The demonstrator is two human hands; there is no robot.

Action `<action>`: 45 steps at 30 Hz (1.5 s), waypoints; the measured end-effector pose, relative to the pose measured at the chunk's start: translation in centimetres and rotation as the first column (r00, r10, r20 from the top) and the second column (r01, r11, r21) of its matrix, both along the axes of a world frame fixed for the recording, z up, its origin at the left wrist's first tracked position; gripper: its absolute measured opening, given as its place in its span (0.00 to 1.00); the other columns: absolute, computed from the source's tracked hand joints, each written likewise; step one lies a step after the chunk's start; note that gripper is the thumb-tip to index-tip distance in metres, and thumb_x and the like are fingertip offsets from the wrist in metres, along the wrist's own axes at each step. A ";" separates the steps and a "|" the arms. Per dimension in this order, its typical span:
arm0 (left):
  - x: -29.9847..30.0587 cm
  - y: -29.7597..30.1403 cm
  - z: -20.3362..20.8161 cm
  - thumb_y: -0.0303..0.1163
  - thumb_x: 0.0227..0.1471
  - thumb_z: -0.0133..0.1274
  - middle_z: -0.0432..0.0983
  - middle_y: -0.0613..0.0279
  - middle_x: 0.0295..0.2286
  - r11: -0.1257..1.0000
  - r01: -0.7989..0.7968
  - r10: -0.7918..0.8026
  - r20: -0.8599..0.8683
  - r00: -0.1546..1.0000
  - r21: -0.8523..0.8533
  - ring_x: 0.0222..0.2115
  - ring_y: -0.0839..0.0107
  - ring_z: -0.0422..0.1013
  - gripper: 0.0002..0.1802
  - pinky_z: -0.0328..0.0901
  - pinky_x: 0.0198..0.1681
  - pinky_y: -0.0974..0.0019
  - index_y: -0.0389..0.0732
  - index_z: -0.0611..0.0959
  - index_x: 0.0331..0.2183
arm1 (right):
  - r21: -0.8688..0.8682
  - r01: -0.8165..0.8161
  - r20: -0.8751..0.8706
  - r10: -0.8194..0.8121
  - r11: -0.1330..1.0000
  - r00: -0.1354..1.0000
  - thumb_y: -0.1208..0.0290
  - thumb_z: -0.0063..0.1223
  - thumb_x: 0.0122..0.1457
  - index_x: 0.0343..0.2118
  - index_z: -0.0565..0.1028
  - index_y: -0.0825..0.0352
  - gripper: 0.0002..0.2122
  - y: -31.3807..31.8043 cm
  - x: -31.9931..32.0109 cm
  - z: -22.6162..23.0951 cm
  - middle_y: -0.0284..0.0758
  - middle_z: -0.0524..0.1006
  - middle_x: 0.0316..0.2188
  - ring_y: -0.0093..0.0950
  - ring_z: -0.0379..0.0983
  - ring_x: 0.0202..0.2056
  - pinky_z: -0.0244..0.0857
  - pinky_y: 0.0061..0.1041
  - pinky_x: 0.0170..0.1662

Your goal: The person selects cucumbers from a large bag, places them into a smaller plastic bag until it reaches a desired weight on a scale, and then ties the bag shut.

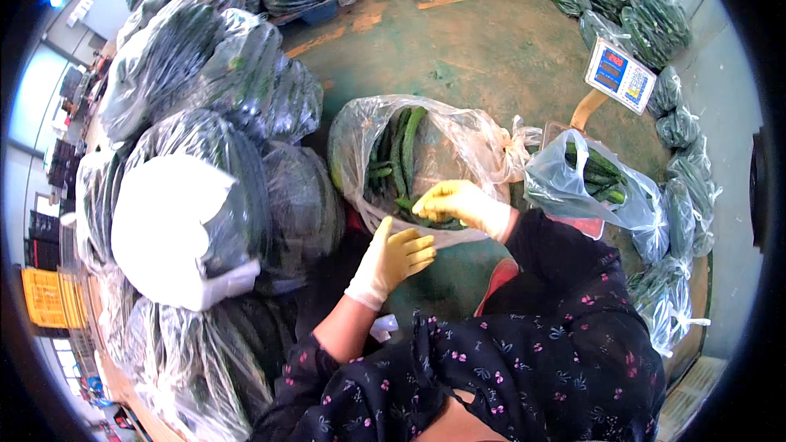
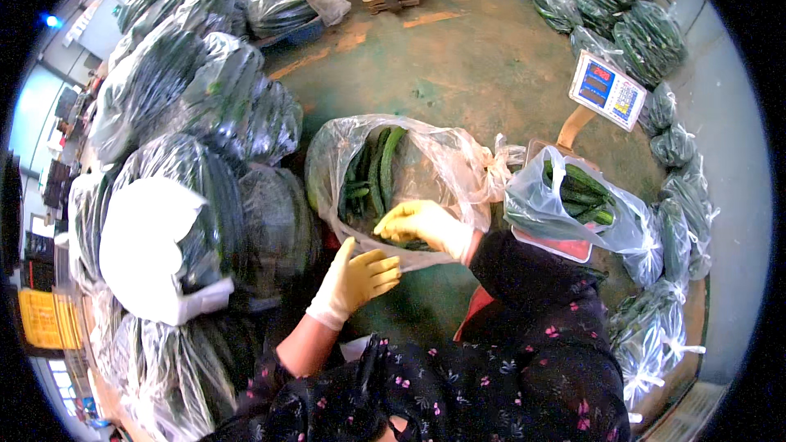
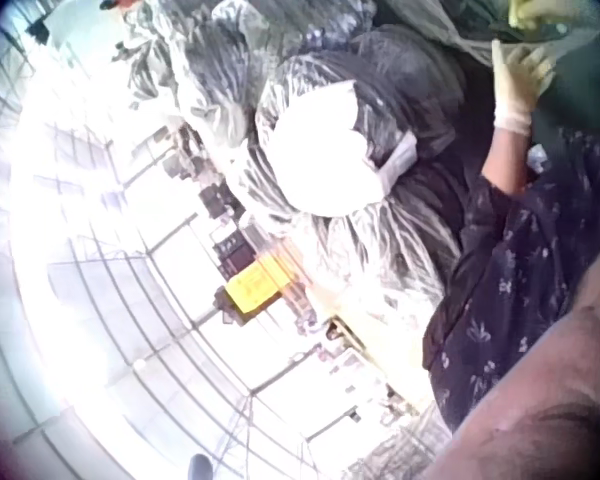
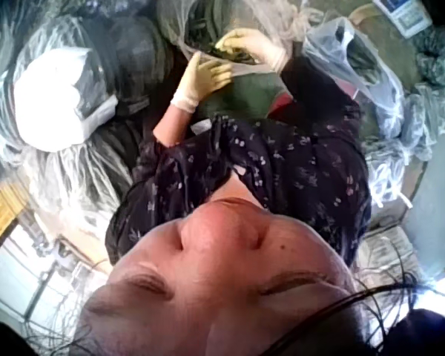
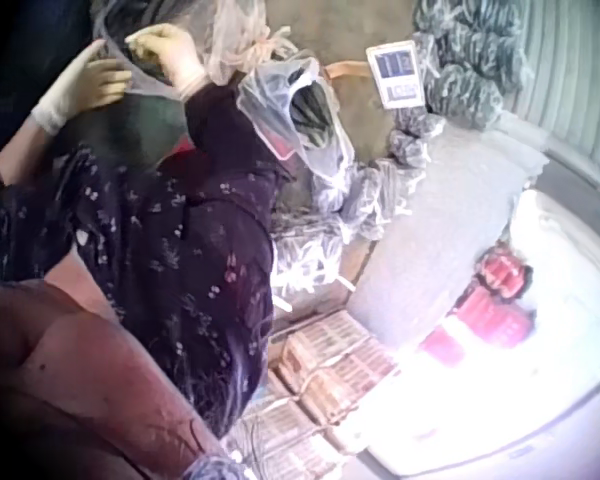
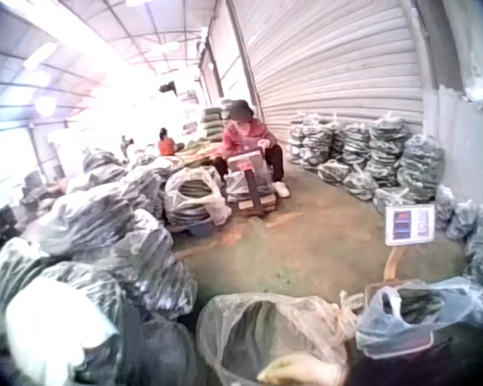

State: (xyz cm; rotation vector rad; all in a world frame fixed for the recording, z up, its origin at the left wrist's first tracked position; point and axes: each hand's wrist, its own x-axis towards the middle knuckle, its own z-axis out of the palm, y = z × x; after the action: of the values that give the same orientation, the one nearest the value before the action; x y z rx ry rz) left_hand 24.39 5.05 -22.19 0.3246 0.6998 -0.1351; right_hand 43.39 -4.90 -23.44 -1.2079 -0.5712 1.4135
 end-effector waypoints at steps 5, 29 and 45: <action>-0.3 -4.0 -1.4 0.43 0.55 0.45 0.73 0.55 0.40 0.991 -0.124 0.110 0.214 0.971 0.053 0.42 0.63 0.69 0.21 0.60 0.51 0.57 0.37 0.72 0.44 | 0.031 -0.496 0.559 0.397 0.868 0.728 0.73 0.55 0.50 0.32 0.79 0.63 0.06 -7.4 -4.7 6.2 0.30 0.79 0.32 0.19 0.73 0.36 0.64 0.21 0.44; 9.9 -11.9 7.0 0.31 0.48 0.56 0.71 0.65 0.33 0.433 0.114 -0.386 0.070 0.920 0.894 0.34 0.77 0.66 0.21 0.62 0.40 0.73 0.34 0.73 0.44 | 0.420 0.746 0.066 -0.838 0.517 0.542 0.75 0.53 0.54 0.48 0.68 0.71 0.18 -25.7 4.6 15.5 0.36 0.74 0.41 0.25 0.70 0.42 0.63 0.23 0.48; 28.8 -15.2 -0.3 0.26 0.45 0.53 0.75 0.63 0.27 0.691 0.123 -0.335 0.165 0.928 0.712 0.28 0.73 0.69 0.06 0.63 0.29 0.73 0.37 0.79 0.30 | -0.412 0.412 0.902 0.426 0.812 0.062 0.66 0.55 0.44 0.34 0.77 0.60 0.12 -25.9 16.5 -3.5 0.40 0.75 0.32 0.39 0.72 0.38 0.66 0.37 0.41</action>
State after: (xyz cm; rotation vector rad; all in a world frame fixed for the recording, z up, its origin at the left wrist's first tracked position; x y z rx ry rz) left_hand 53.16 -10.14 -22.47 1.1493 0.3893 -0.0573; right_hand 59.92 -30.79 -26.92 -2.8138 -1.1141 0.3757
